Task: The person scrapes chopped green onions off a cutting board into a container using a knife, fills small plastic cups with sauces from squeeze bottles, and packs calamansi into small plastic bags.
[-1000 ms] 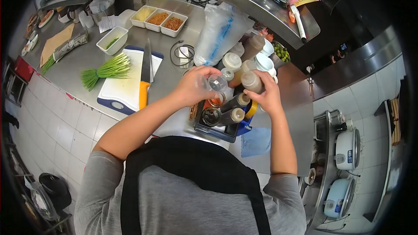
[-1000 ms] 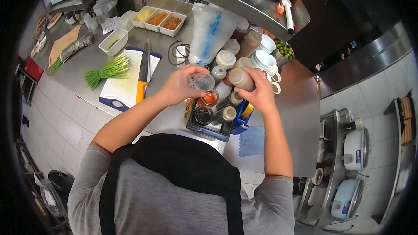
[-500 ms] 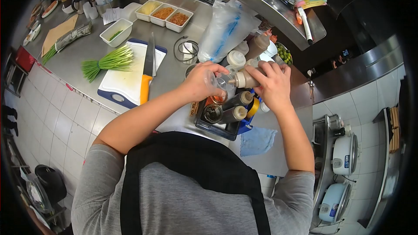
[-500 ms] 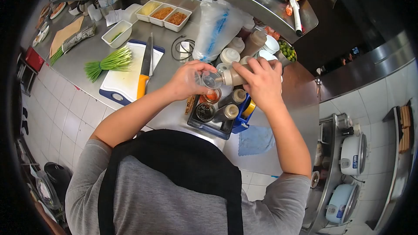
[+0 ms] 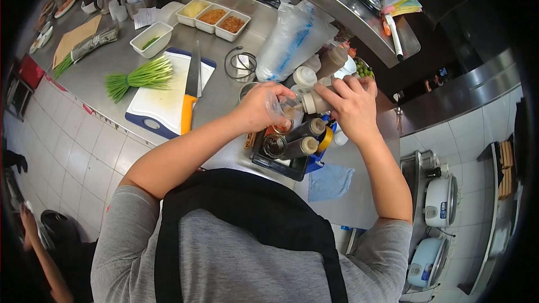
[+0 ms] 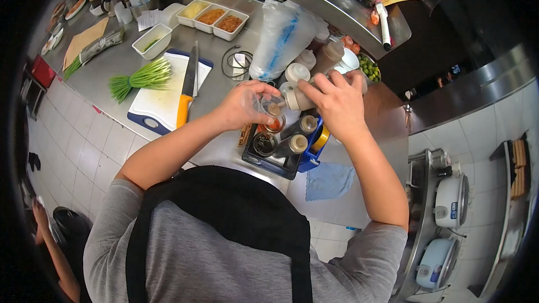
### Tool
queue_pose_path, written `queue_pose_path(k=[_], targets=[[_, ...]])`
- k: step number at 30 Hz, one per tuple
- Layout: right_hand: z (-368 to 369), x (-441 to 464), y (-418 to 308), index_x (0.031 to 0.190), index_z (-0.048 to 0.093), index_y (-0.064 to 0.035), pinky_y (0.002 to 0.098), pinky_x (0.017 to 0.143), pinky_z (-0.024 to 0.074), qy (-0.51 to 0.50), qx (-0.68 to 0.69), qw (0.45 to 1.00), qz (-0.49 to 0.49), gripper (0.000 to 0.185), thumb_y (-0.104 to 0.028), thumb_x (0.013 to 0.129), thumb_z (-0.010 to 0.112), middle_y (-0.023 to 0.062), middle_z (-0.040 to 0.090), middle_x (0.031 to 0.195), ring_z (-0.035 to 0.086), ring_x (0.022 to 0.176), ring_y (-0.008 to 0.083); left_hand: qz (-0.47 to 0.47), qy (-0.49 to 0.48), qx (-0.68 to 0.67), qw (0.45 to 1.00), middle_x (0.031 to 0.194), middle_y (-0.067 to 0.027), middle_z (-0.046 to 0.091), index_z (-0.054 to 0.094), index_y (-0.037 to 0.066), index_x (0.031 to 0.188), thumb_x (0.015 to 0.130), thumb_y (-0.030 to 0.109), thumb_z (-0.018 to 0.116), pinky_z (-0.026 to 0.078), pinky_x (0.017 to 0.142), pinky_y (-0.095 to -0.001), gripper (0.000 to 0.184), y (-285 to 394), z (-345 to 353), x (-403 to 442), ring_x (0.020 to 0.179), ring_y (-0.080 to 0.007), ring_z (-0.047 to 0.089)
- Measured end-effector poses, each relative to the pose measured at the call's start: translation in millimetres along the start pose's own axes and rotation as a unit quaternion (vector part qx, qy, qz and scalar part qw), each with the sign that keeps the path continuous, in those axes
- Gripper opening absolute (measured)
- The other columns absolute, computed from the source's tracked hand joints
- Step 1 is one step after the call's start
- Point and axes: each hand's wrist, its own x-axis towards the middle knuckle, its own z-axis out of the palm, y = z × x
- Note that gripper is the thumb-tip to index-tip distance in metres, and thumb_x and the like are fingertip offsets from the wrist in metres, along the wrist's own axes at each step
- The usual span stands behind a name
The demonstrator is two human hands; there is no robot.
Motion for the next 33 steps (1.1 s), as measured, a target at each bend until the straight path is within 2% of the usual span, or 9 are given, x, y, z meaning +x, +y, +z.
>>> queue_pose_path(k=[16,19,22,25,33], targets=[[-0.8,2.4,-1.3,0.104,0.065,-0.0242,0.0454,0.083,0.0368,-0.008,0.004,1.0,-0.006,0.029,-0.018,0.076,0.058,-0.005,0.05,0.083,0.052,0.086,0.0146,-0.028,-0.01,0.002,1.0,0.092,-0.0057,0.06,0.064,0.011,0.109,0.054,0.019,0.085,0.046,0.082,-0.031,0.059,1.8,1.5,-1.0,0.09,-0.0199,0.056],[0.3,2.8,-1.2,0.103,0.065,-0.0237,0.0463,0.084,0.037,-0.01,0.005,1.0,-0.004,0.029,-0.018,0.076,0.058,-0.005,0.05,0.083,0.053,0.086,0.0147,-0.026,-0.001,-0.029,0.999,0.094,-0.0092,0.061,0.065,0.011,0.105,0.052,0.021,0.086,0.047,0.084,-0.0346,0.058,2.1,0.7,-1.2,0.09,-0.0244,0.06],[0.4,3.3,-1.1,0.103,0.065,-0.0239,0.0475,0.086,0.0372,-0.017,0.01,1.0,0.0,0.029,-0.017,0.076,0.059,-0.0044,0.05,0.084,0.053,0.086,0.0149,-0.025,0.001,-0.035,0.999,0.094,-0.0097,0.062,0.065,0.01,0.105,0.052,0.021,0.086,0.047,0.084,-0.0344,0.059,-0.6,1.6,-0.8,0.09,-0.0242,0.06],[-0.1,4.0,-1.4,0.103,0.065,-0.0246,0.0483,0.087,0.0374,-0.02,0.016,1.0,0.003,0.03,-0.016,0.074,0.06,-0.0037,0.05,0.086,0.053,0.087,0.0153,-0.026,-0.008,-0.03,0.999,0.092,-0.0053,0.059,0.064,0.01,0.108,0.054,0.018,0.084,0.045,0.083,-0.031,0.058,-0.4,0.4,-0.8,0.09,-0.0194,0.057],[-0.2,3.4,-0.4,0.102,0.066,-0.0249,0.0484,0.086,0.0377,-0.019,0.015,1.0,0.001,0.032,-0.016,0.072,0.063,-0.0036,0.05,0.086,0.053,0.087,0.0156,-0.019,-0.007,-0.025,0.999,0.092,-0.0054,0.059,0.064,0.009,0.107,0.053,0.016,0.084,0.045,0.083,-0.0308,0.058,-0.5,1.7,0.1,0.09,-0.0189,0.057]])
